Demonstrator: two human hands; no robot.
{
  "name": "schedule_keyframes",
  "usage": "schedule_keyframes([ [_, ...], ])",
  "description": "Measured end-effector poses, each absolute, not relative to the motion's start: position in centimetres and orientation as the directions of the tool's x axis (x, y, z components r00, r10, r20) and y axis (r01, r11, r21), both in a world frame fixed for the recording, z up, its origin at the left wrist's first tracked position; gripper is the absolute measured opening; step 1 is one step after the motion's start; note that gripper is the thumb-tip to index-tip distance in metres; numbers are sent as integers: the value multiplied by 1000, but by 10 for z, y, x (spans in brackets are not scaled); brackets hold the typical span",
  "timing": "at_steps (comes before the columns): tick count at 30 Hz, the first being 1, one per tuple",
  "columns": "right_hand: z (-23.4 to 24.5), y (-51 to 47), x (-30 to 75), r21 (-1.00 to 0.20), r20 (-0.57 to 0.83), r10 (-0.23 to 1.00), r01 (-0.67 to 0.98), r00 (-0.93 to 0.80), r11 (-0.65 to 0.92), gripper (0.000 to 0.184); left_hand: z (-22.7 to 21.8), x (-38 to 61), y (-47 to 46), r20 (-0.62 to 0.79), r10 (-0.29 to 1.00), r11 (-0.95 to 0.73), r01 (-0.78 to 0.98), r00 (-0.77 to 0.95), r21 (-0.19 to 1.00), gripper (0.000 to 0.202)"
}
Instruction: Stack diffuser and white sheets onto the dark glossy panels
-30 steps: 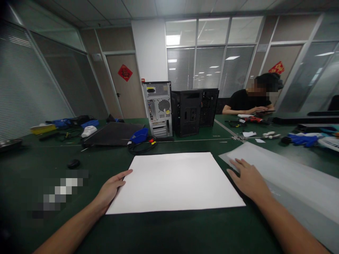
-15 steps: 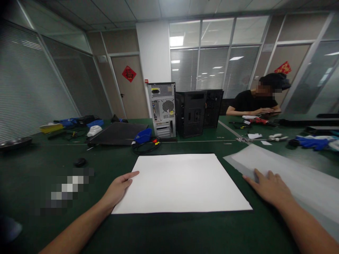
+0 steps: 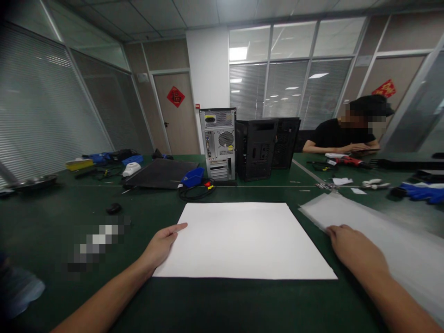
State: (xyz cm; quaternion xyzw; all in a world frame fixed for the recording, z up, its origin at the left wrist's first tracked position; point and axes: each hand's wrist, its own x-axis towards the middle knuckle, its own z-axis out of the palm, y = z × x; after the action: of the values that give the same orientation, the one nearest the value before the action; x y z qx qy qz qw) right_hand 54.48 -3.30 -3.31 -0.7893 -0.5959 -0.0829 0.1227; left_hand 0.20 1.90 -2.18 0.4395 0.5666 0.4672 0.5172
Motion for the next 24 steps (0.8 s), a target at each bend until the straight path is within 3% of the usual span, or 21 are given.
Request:
schedule_keyframes([
  [5,-9,-42,520,-102,321,871,928,371,-358,53,-16,5,15,-194,978,196,8,-79,981,33],
  [8,2,-47,498,-101,374,870,947,321,-306,50,-14,5,14,-197,977,198,14,-78,980,34],
  [13,6,-57,444,-92,401,916,995,-6,47,45,-15,3,14,-194,979,195,14,-63,981,34],
  [17,7,-67,404,-165,207,916,910,-345,380,40,-17,2,15,-198,978,199,9,-64,980,36],
  [19,5,-69,397,-207,130,881,857,-454,472,39,-18,2,16,-202,978,203,4,-58,979,37],
  [21,1,-66,401,-217,137,881,854,-453,473,41,-19,2,16,-206,977,207,-1,-48,978,38],
  [24,-8,-56,423,-186,231,928,923,-293,338,43,-20,2,16,-210,977,210,-3,-37,978,39],
])
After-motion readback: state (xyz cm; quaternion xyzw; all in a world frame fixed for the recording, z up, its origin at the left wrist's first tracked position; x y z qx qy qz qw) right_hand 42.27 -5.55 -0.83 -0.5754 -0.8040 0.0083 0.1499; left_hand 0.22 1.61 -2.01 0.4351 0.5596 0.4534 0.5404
